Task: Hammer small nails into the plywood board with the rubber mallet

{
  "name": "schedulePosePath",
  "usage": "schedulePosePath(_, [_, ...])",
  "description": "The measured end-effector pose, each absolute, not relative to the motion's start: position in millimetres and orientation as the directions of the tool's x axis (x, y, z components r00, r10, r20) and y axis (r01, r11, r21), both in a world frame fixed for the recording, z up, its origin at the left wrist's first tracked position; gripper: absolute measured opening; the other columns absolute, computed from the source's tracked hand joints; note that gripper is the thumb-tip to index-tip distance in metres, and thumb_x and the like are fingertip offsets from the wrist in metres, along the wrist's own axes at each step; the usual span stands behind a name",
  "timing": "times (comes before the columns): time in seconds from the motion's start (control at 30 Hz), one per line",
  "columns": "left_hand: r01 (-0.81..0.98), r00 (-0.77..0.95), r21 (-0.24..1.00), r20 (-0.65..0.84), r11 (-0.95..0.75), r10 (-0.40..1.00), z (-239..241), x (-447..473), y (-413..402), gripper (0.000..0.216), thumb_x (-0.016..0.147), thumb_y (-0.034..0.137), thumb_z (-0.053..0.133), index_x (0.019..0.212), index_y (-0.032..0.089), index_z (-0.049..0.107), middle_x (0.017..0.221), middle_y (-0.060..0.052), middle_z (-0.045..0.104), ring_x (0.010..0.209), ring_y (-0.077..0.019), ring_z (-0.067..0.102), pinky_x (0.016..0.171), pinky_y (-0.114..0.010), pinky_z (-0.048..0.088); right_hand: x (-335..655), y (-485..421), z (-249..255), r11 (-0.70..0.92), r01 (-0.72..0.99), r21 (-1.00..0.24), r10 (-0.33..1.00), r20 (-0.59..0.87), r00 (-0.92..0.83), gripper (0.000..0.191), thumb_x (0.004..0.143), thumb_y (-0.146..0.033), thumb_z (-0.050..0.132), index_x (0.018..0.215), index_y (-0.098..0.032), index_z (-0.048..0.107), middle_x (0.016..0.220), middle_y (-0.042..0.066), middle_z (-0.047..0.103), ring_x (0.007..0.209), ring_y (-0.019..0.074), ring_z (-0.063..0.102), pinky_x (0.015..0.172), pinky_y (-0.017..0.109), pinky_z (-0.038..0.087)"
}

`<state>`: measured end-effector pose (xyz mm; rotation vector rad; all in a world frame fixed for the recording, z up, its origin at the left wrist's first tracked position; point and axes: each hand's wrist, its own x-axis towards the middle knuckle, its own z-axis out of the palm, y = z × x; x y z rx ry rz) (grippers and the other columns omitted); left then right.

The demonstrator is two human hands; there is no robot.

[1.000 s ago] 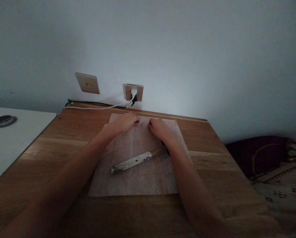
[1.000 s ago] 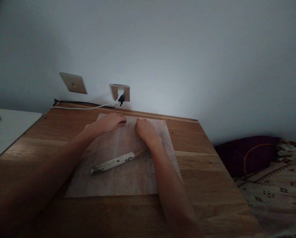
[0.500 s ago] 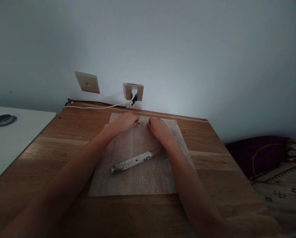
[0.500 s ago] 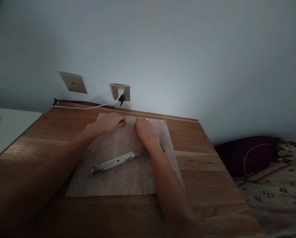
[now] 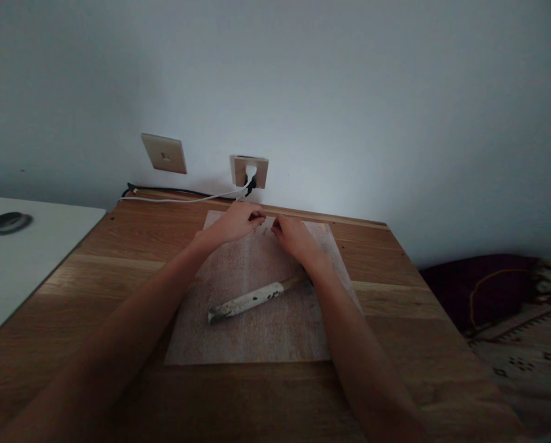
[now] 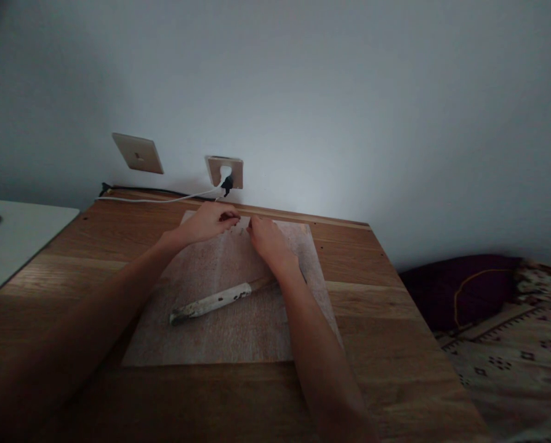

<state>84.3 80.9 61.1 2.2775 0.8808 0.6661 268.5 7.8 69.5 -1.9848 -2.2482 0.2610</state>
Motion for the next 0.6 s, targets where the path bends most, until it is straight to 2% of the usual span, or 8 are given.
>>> schedulePosePath(0.1, [0.128,0.534,0.967,0.119,-0.219,0.837,65.5,87.7,84.0,0.008,0.087,0.019,0.064,0.088,0.015,0.070,0.078,-0.005,0.070,0.066,-0.0121,0.061,0.064,-0.025,0.050,263.1,6.3,71.4,0.131,0.964,-0.232,0.990,-0.022,-0.140,0.022,0.107,-0.017,0.052,0.119,-0.011,0.069,0.123,0.018,0.076,0.117,0.0276,0.069,0.099,0.033,0.047])
schedulePosePath(0.17, [-0.139,0.497,0.989,0.020,0.057,0.867,70.0,85.4,87.1,0.006,0.087,0.020,0.061,0.085,0.016,0.065,0.074,-0.003,0.063,0.061,-0.0091,0.055,0.054,-0.019,0.045,259.0,5.5,71.2,0.120,0.968,-0.220,0.991,-0.035,-0.131,0.022,0.107,-0.018,0.051,0.119,-0.010,0.069,0.123,0.019,0.076,0.116,0.0284,0.070,0.098,0.033,0.048])
schedulePosePath(0.27, [-0.387,0.489,0.887,-0.035,0.253,0.872,77.9,79.7,89.3,0.004,0.084,0.017,0.056,0.080,0.018,0.058,0.065,0.000,0.052,0.055,-0.0084,0.045,0.044,-0.017,0.036,253.7,5.4,69.1,0.097,0.978,-0.186,0.992,-0.059,-0.109,0.024,0.108,-0.020,0.051,0.122,-0.010,0.068,0.124,0.021,0.075,0.118,0.0302,0.070,0.097,0.035,0.049])
schedulePosePath(0.4, [-0.493,0.476,0.802,-0.076,0.338,0.876,85.4,82.1,80.9,0.009,0.082,0.014,0.052,0.075,0.020,0.051,0.062,0.001,0.049,0.052,-0.0078,0.044,0.040,-0.016,0.033,249.1,6.7,65.7,0.071,0.986,-0.148,0.995,-0.064,-0.081,0.026,0.109,-0.022,0.049,0.124,-0.010,0.067,0.125,0.021,0.074,0.119,0.0311,0.069,0.097,0.035,0.050])
schedulePosePath(0.53, [-0.618,0.511,0.561,-0.246,0.551,0.824,89.0,92.3,68.9,0.016,0.085,0.007,0.046,0.074,0.018,0.049,0.062,0.001,0.049,0.047,-0.0055,0.042,0.033,-0.012,0.023,245.5,7.3,62.4,0.064,0.990,-0.125,0.995,-0.064,-0.072,0.026,0.109,-0.022,0.049,0.124,-0.009,0.067,0.125,0.021,0.074,0.117,0.0302,0.070,0.097,0.033,0.050])
schedulePosePath(0.6, [-0.667,0.522,0.439,-0.302,0.602,0.798,90.8,95.0,65.4,0.017,0.087,0.007,0.046,0.074,0.018,0.049,0.062,0.001,0.050,0.045,-0.0051,0.041,0.031,-0.012,0.021,243.8,7.0,60.6,0.060,0.992,-0.110,0.996,-0.056,-0.066,0.027,0.110,-0.022,0.047,0.124,-0.009,0.067,0.124,0.021,0.075,0.116,0.0295,0.071,0.096,0.033,0.049])
